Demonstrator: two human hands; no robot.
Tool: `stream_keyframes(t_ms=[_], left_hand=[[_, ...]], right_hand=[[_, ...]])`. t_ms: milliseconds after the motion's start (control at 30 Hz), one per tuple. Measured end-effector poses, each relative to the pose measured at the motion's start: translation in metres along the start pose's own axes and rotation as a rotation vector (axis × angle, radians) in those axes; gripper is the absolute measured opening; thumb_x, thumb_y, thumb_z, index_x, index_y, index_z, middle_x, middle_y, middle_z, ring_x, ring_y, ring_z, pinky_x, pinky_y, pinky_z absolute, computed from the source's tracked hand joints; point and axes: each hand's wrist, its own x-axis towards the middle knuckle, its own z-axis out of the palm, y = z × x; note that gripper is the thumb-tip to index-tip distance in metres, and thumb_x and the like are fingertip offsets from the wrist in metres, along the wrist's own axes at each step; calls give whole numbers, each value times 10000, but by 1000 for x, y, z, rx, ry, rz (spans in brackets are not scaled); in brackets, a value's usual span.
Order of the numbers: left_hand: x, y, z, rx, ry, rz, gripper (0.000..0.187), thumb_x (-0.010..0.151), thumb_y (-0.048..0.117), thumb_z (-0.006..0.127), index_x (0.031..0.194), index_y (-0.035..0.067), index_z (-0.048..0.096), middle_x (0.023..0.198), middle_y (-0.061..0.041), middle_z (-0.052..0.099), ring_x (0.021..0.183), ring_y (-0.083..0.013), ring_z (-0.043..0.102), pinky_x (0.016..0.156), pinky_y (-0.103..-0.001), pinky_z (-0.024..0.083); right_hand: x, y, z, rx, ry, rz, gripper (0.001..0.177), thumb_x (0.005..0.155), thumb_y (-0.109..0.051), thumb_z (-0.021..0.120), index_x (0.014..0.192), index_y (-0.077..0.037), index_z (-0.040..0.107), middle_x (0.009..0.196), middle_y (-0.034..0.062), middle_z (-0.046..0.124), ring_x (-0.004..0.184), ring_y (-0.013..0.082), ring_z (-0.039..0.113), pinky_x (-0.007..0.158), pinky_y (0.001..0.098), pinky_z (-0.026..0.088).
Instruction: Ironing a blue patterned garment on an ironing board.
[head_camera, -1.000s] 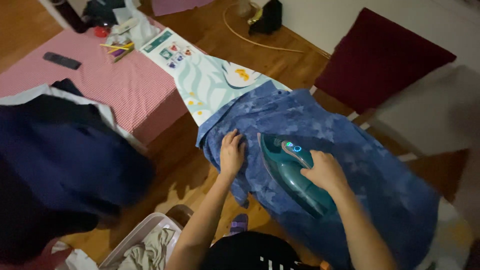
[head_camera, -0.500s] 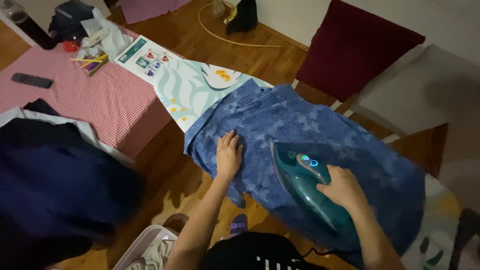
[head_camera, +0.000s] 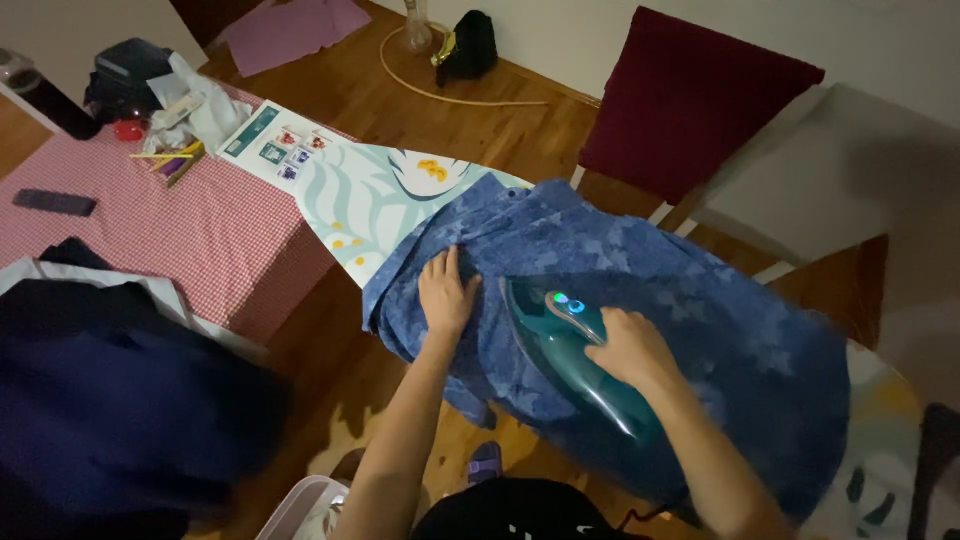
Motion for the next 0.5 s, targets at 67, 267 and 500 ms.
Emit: stream_keyframes(t_ms=[67,267,500], left_hand=[[10,-7,13,-1,-10,-12,436,788,270,764,1165,74,662,1171,-152,641,1117,-352,569,939,-508,440],[19,-21,50,-17,21,16,79,881,180,683,907,106,670,933,-107,657,933,-327,617,794,-474,474],[26,-20,50,-35,40,35,62,931,148,648,931,88,663,938,-124,646,925,-336,617,793,-469,492]], right_hand=[[-7,19,1,32,-22,26,435,708,-261,804,1069,-46,693,1036,228,742,989,399,721,891,479,566],[-24,45,-8,25,-46,166,391,703,-267,823,1018,-59,721,981,210,766,946,370,749,881,472,576],[17,24,-4,5,73,53,389,710,-263,824,993,-27,700,999,250,730,972,424,712,874,503,566]])
